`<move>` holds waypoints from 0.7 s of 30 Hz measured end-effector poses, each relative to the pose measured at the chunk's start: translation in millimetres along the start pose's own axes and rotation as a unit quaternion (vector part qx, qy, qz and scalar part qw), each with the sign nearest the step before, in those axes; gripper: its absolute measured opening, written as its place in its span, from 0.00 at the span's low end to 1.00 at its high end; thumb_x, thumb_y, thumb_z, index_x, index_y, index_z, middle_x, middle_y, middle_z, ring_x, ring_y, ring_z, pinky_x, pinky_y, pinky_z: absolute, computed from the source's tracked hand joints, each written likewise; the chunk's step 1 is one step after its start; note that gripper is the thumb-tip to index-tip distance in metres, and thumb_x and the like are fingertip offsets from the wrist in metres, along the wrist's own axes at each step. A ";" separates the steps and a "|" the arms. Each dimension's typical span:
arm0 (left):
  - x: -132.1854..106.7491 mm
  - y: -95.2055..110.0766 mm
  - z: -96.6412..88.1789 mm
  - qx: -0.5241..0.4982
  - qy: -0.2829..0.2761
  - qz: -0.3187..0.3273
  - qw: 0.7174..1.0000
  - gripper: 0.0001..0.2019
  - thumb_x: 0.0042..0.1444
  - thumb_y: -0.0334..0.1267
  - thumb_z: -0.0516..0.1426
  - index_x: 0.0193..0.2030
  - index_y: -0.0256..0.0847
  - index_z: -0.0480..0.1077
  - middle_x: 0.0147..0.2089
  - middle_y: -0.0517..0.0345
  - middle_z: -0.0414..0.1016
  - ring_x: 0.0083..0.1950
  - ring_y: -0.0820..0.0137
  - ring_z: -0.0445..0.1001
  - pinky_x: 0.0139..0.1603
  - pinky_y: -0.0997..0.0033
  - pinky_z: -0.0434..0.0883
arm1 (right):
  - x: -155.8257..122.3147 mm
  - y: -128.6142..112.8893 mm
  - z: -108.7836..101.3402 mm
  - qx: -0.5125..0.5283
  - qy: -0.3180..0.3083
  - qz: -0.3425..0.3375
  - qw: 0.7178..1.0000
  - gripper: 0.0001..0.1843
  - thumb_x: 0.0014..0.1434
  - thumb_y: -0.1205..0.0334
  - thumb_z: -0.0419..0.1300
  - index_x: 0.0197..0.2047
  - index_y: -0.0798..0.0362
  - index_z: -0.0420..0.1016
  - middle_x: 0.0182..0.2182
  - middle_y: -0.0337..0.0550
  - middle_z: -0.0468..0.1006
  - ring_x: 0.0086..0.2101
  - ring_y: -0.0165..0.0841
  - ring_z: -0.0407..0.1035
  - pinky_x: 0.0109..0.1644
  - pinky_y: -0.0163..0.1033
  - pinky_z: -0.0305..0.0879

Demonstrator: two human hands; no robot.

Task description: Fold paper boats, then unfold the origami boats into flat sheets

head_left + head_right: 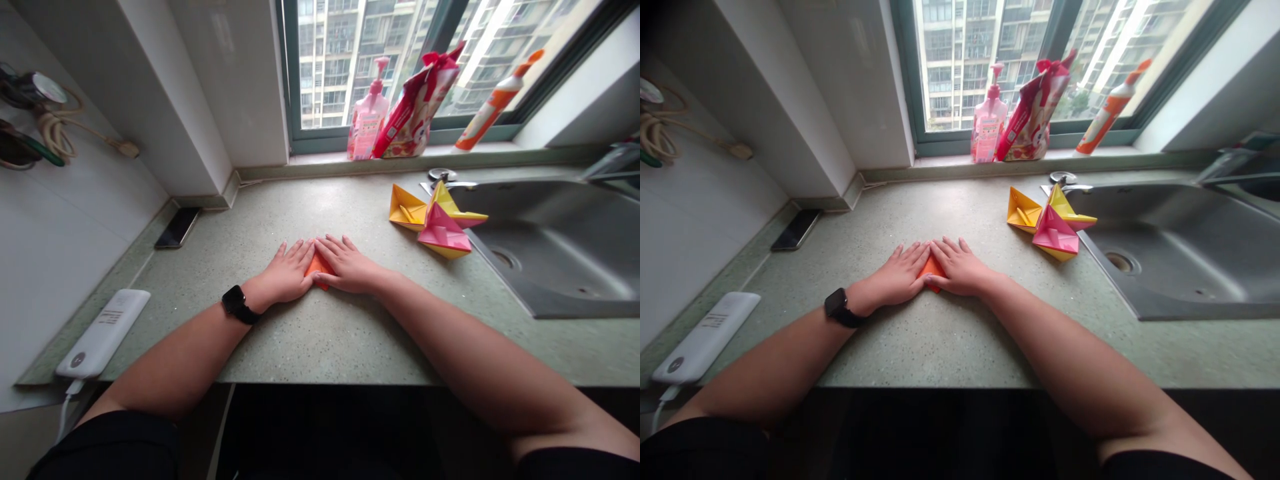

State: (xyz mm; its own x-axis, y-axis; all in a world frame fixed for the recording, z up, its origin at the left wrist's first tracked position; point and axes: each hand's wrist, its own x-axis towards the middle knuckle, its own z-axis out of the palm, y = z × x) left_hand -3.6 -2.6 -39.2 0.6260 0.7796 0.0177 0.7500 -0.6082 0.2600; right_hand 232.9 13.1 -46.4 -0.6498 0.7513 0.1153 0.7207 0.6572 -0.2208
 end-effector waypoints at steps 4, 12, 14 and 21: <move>0.3 -0.9 -2.0 0.012 0.023 0.030 0.999 0.36 0.75 0.48 0.47 0.85 0.35 0.51 0.86 0.36 0.51 0.87 0.45 0.47 0.85 0.32 0.41 | 4.3 -2.0 7.8 -0.020 0.002 0.003 1.000 0.51 0.74 0.28 0.46 0.85 0.54 0.49 0.81 0.58 0.54 0.80 0.59 0.46 0.82 0.70 0.42; 6.4 3.5 -12.6 0.062 -0.065 -0.004 0.996 0.37 0.79 0.51 0.39 0.87 0.33 0.43 0.88 0.40 0.43 0.89 0.54 0.39 0.86 0.43 0.35 | 6.9 -3.8 5.9 -0.034 -0.031 0.045 0.998 0.55 0.72 0.23 0.40 0.86 0.53 0.46 0.83 0.53 0.49 0.81 0.57 0.42 0.83 0.68 0.39; 6.5 5.2 -13.3 0.067 -0.065 -0.008 0.996 0.37 0.79 0.52 0.39 0.87 0.35 0.41 0.88 0.42 0.42 0.89 0.55 0.39 0.86 0.44 0.35 | 6.1 -3.3 4.4 -0.038 -0.032 0.060 0.997 0.56 0.71 0.21 0.40 0.86 0.52 0.46 0.83 0.53 0.49 0.81 0.57 0.41 0.83 0.68 0.39; 7.3 6.4 -14.0 0.063 -0.064 -0.016 0.996 0.37 0.79 0.52 0.39 0.87 0.37 0.43 0.88 0.45 0.44 0.89 0.55 0.41 0.86 0.43 0.36 | 4.5 -1.4 -0.4 -0.041 -0.047 0.095 0.993 0.57 0.69 0.20 0.42 0.86 0.51 0.49 0.83 0.52 0.47 0.81 0.57 0.40 0.83 0.67 0.39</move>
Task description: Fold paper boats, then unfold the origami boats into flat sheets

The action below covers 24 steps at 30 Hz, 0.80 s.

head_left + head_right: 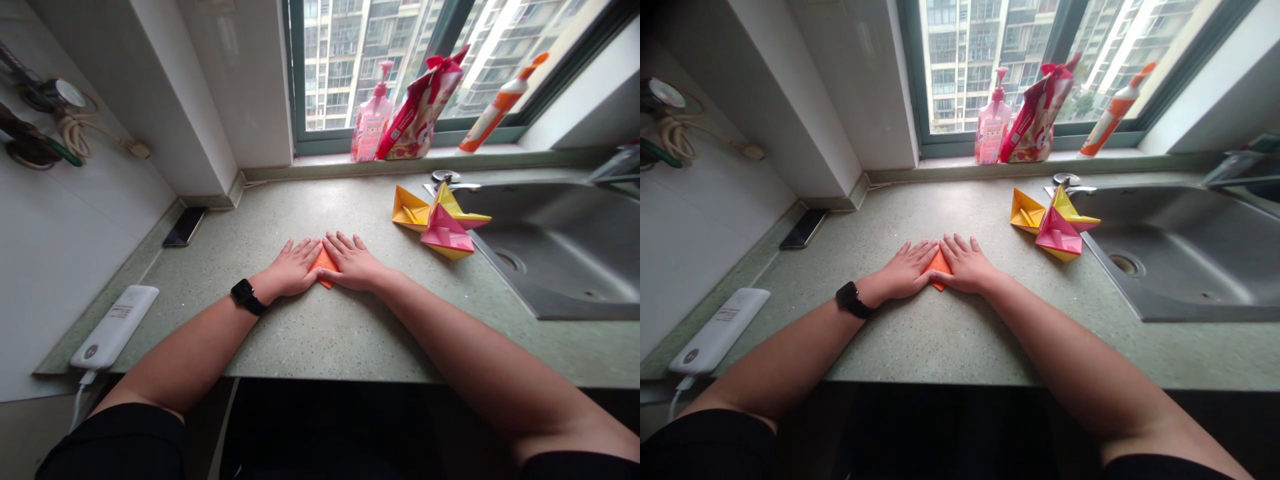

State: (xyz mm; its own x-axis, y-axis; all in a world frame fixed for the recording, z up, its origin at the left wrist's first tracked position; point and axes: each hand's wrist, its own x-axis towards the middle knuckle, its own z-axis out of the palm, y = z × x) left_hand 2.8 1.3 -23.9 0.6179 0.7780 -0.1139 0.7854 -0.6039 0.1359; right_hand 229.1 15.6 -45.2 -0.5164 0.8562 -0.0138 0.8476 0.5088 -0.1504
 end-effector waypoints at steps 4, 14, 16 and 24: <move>1.2 -1.0 0.8 -0.006 0.004 -0.004 1.000 0.37 0.78 0.54 0.41 0.87 0.38 0.44 0.88 0.45 0.45 0.88 0.54 0.43 0.86 0.42 0.37 | 0.0 0.8 0.0 -0.004 0.001 0.004 1.000 0.55 0.69 0.20 0.44 0.86 0.48 0.49 0.83 0.50 0.48 0.81 0.57 0.40 0.83 0.66 0.40; -4.1 -2.6 -5.0 -0.024 -0.008 -0.008 1.000 0.40 0.77 0.61 0.39 0.87 0.41 0.44 0.87 0.46 0.46 0.88 0.53 0.44 0.86 0.40 0.36 | -2.4 9.8 1.9 -0.004 0.005 0.000 1.000 0.53 0.69 0.20 0.44 0.85 0.42 0.51 0.84 0.49 0.48 0.81 0.58 0.40 0.82 0.69 0.40; -4.4 -2.9 -6.1 -0.024 -0.014 -0.014 1.000 0.41 0.77 0.62 0.39 0.87 0.41 0.43 0.87 0.46 0.45 0.88 0.54 0.43 0.86 0.40 0.36 | -1.9 10.0 -0.5 -0.004 -0.003 0.005 1.000 0.53 0.68 0.19 0.44 0.85 0.41 0.52 0.84 0.48 0.48 0.81 0.58 0.39 0.83 0.69 0.39; -3.6 -5.7 -8.6 -0.017 -0.025 -0.059 0.998 0.47 0.73 0.70 0.40 0.88 0.41 0.39 0.88 0.46 0.41 0.88 0.50 0.41 0.86 0.41 0.35 | -1.6 6.7 -11.3 -0.005 -0.029 0.032 0.999 0.54 0.67 0.19 0.48 0.85 0.40 0.52 0.84 0.48 0.44 0.81 0.59 0.36 0.83 0.70 0.35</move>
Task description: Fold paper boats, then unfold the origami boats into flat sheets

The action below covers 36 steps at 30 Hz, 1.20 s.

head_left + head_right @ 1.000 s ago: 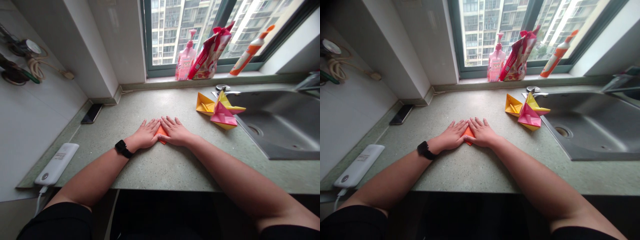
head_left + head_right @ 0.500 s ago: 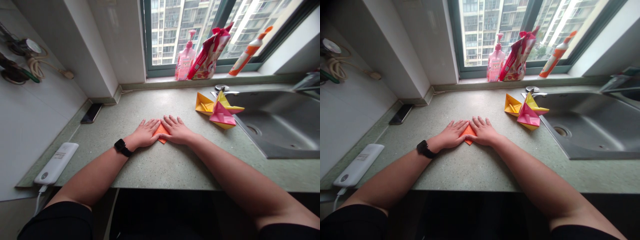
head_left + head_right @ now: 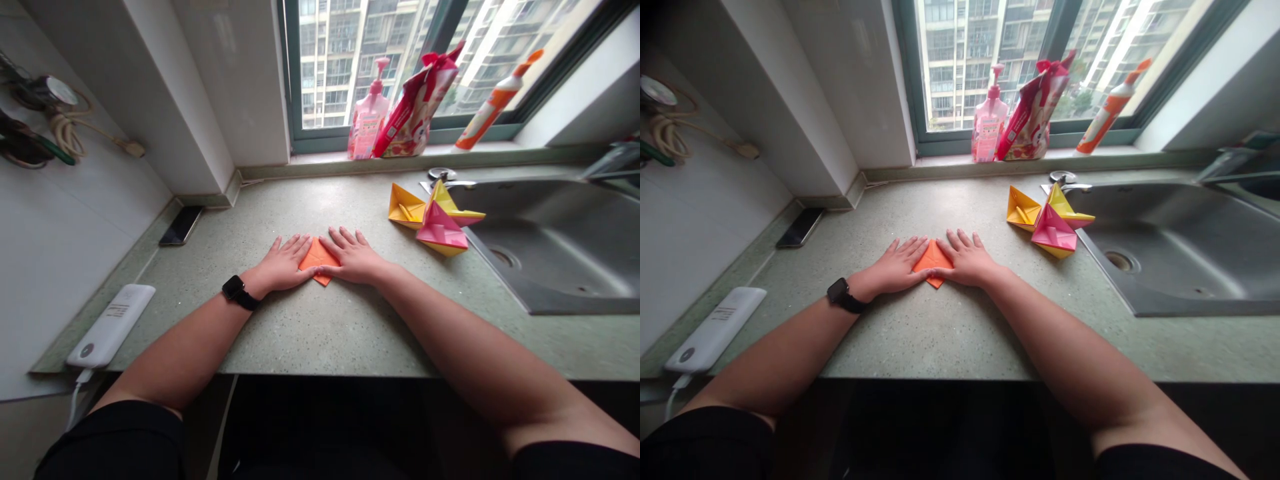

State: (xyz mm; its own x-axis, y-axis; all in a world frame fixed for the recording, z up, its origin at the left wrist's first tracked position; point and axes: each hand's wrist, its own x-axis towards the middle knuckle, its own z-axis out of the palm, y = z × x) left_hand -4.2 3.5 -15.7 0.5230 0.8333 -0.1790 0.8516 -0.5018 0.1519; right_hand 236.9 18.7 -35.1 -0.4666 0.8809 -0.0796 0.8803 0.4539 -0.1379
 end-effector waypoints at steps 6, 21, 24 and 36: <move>-8.8 3.5 -2.2 -0.002 -0.007 -0.040 0.999 0.50 0.71 0.72 0.42 0.88 0.40 0.38 0.88 0.45 0.38 0.89 0.48 0.36 0.85 0.36 0.36 | -4.4 7.5 -3.4 0.002 -0.014 0.024 1.000 0.48 0.71 0.24 0.47 0.85 0.38 0.52 0.85 0.46 0.44 0.82 0.57 0.35 0.82 0.69 0.34; -14.9 -5.6 -5.3 -0.105 0.150 0.223 0.957 0.17 0.67 0.49 0.68 0.58 0.46 0.80 0.66 0.46 0.80 0.64 0.53 0.79 0.68 0.50 0.75 | -0.5 29.0 -16.6 0.174 0.180 -0.124 0.960 0.20 0.77 0.51 0.57 0.63 0.42 0.85 0.59 0.50 0.85 0.60 0.45 0.77 0.69 0.58 0.71; -13.5 -4.6 -4.8 -0.122 0.174 0.209 0.955 0.11 0.70 0.41 0.65 0.56 0.46 0.81 0.63 0.48 0.81 0.61 0.58 0.81 0.62 0.56 0.78 | -6.1 22.9 -26.3 0.197 0.171 -0.170 0.950 0.18 0.77 0.51 0.57 0.56 0.44 0.88 0.52 0.49 0.87 0.53 0.43 0.80 0.62 0.54 0.74; -15.7 -7.5 -8.8 -0.118 0.233 0.129 0.956 0.11 0.69 0.31 0.60 0.48 0.45 0.85 0.54 0.54 0.87 0.50 0.63 0.84 0.51 0.64 0.79 | -8.2 15.5 -20.8 0.173 0.132 -0.224 0.950 0.11 0.69 0.59 0.67 0.50 0.42 0.90 0.49 0.46 0.89 0.47 0.40 0.82 0.54 0.47 0.77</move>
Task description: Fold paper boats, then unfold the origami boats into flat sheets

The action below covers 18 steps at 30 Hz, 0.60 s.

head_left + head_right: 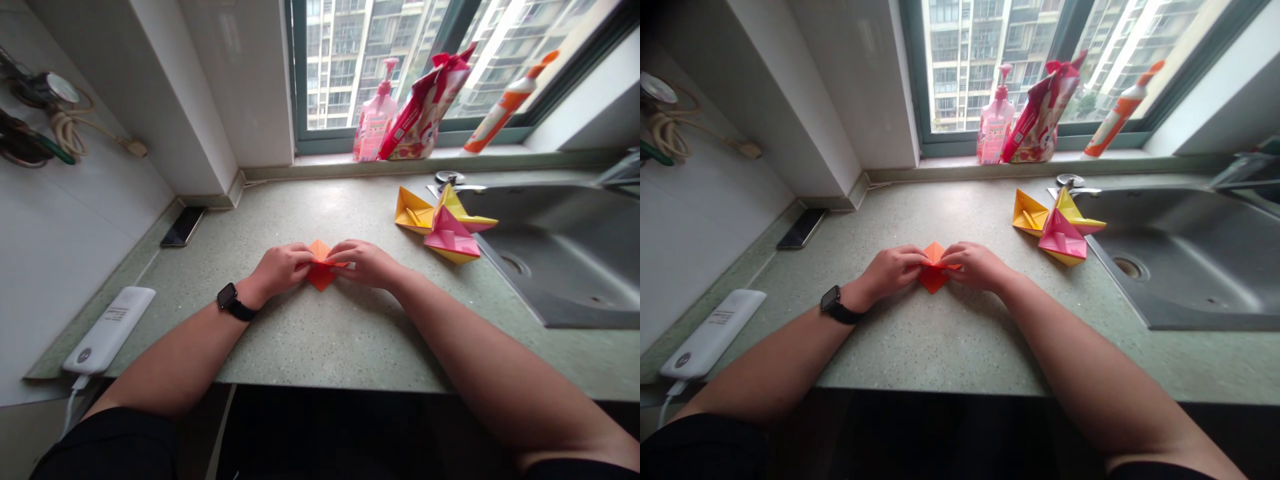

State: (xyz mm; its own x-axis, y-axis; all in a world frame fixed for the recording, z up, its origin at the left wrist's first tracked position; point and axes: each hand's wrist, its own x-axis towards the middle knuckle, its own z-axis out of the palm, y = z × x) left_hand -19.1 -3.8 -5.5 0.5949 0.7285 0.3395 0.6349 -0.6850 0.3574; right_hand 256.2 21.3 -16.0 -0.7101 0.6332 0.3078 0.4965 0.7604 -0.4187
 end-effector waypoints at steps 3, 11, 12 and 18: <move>-1.9 0.0 -0.5 0.025 -0.012 0.002 1.000 0.11 0.69 0.33 0.60 0.48 0.48 0.86 0.52 0.56 0.88 0.49 0.63 0.85 0.48 0.64 0.78 | -0.1 1.9 3.4 -0.013 0.013 0.005 1.000 0.12 0.70 0.61 0.65 0.49 0.41 0.91 0.48 0.45 0.89 0.45 0.38 0.82 0.50 0.45 0.77; -5.1 3.5 -1.3 0.022 -0.025 -0.008 0.999 0.12 0.70 0.35 0.60 0.50 0.51 0.87 0.50 0.58 0.89 0.48 0.63 0.86 0.46 0.65 0.77 | 1.7 -5.7 1.9 -0.033 -0.001 0.004 0.999 0.12 0.70 0.62 0.64 0.46 0.43 0.91 0.43 0.44 0.89 0.41 0.38 0.81 0.48 0.43 0.74; -4.9 4.1 -1.5 0.022 -0.023 -0.012 0.999 0.12 0.70 0.36 0.60 0.50 0.50 0.87 0.50 0.57 0.89 0.48 0.63 0.86 0.46 0.65 0.77 | 1.8 -6.0 1.9 -0.034 -0.002 0.006 0.999 0.12 0.71 0.61 0.63 0.45 0.44 0.90 0.42 0.45 0.89 0.40 0.38 0.81 0.47 0.42 0.73; -3.3 10.9 -3.3 0.017 -0.009 -0.031 0.999 0.12 0.72 0.38 0.58 0.44 0.45 0.85 0.41 0.55 0.87 0.40 0.65 0.82 0.41 0.66 0.73 | 2.8 -7.0 1.0 -0.029 0.004 0.013 0.999 0.13 0.72 0.59 0.60 0.40 0.48 0.86 0.33 0.42 0.85 0.32 0.33 0.74 0.40 0.38 0.66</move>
State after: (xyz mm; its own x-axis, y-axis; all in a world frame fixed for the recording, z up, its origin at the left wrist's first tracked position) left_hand -15.7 -13.7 0.1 0.5617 0.7703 0.3019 0.6875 -0.6376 0.3476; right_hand 250.2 17.6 -13.1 -0.6926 0.6538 0.3047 0.5433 0.7507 -0.3758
